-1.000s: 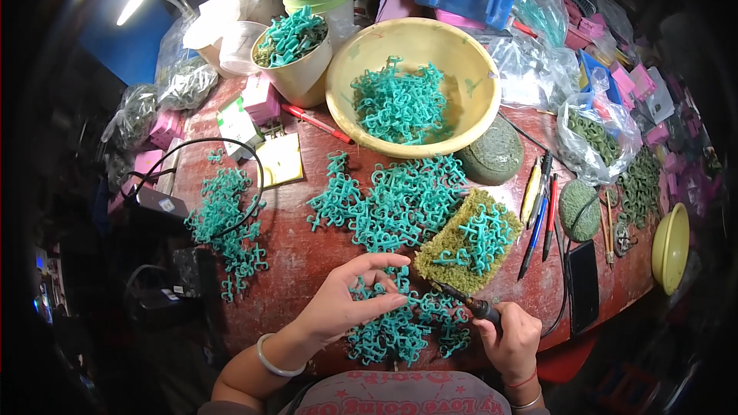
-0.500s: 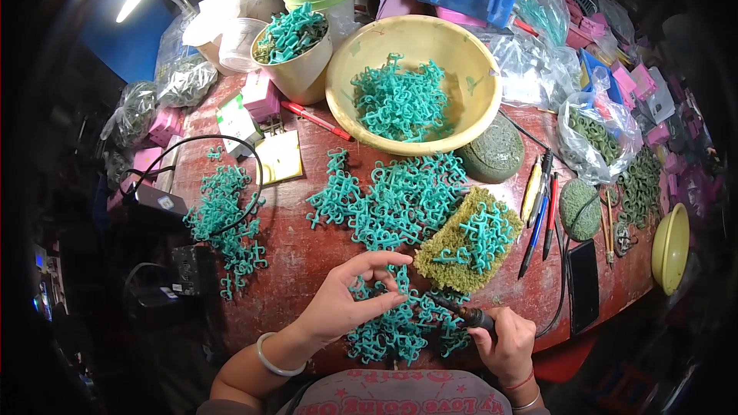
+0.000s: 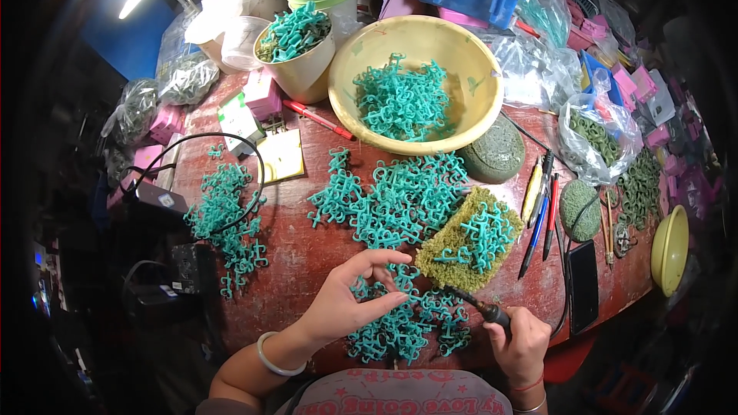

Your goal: The person uses a pair of pliers to trim excess green wax from a wax tree model, placing the trimmed pieces into a yellow bowl on the workbench.

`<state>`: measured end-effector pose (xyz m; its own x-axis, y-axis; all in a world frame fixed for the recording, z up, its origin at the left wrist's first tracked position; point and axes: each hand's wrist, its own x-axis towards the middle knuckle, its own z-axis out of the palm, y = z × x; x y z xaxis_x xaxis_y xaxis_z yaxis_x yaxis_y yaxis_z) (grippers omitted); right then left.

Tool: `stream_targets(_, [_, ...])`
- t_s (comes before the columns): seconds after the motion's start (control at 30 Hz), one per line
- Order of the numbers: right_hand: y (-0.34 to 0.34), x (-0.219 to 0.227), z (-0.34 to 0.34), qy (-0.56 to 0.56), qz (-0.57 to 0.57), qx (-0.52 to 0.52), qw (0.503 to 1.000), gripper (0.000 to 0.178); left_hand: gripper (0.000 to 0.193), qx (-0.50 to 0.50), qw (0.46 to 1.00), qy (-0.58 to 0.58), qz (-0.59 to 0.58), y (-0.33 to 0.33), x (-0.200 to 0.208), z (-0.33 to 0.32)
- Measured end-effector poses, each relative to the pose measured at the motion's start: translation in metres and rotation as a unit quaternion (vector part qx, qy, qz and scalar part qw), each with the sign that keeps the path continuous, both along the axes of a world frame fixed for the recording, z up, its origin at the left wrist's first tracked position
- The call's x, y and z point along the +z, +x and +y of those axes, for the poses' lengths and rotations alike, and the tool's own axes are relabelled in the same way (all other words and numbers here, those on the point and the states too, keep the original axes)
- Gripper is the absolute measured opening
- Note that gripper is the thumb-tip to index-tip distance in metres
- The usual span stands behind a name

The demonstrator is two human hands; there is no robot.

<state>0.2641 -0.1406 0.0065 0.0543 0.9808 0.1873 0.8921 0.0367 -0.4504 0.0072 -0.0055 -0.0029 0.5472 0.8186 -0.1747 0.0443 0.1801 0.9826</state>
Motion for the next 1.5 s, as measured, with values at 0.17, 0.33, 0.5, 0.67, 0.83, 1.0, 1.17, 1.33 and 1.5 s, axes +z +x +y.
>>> stream_targets(0.17, [0.005, 0.004, -0.001, -0.044, -0.061, -0.018, 0.997, 0.034, 0.048, -0.006, 0.999, -0.022, 0.023, -0.002, 0.000, 0.001])
stream_targets(0.33, [0.004, 0.001, 0.000, -0.019, -0.054, -0.023, 0.998, 0.033, 0.048, -0.005, 0.999, -0.020, 0.027, -0.003, -0.002, 0.000])
stream_targets(0.5, [0.005, -0.002, 0.000, 0.006, -0.073, -0.025, 0.997, 0.036, 0.047, 0.003, 1.000, -0.020, 0.014, 0.000, 0.004, 0.001])
stream_targets(0.67, [0.005, -0.004, 0.000, -0.008, -0.078, -0.019, 0.997, 0.036, 0.047, 0.000, 0.999, -0.024, 0.025, -0.001, 0.002, 0.002])
stream_targets(0.83, [-0.005, -0.003, 0.004, 0.004, 0.001, -0.003, 1.000, 0.036, 0.046, 0.001, 0.999, -0.029, 0.024, -0.001, 0.003, 0.001])
stream_targets(1.0, [-0.007, -0.007, 0.007, 0.005, 0.020, -0.011, 1.000, 0.037, 0.037, 0.025, 0.996, -0.073, -0.033, -0.001, 0.005, 0.001])
stream_targets(1.17, [-0.005, -0.012, 0.007, 0.016, 0.025, -0.016, 0.999, 0.038, 0.019, 0.038, 0.946, -0.220, -0.235, -0.008, 0.012, 0.009])
stream_targets(1.33, [-0.006, -0.013, 0.008, 0.019, 0.028, -0.016, 0.999, 0.038, 0.010, 0.044, 0.997, -0.009, -0.056, -0.009, -0.002, 0.014])
stream_targets(1.5, [-0.005, -0.013, 0.008, 0.021, 0.028, -0.013, 0.999, 0.038, 0.025, 0.040, 0.932, 0.306, 0.190, -0.001, 0.001, 0.010])
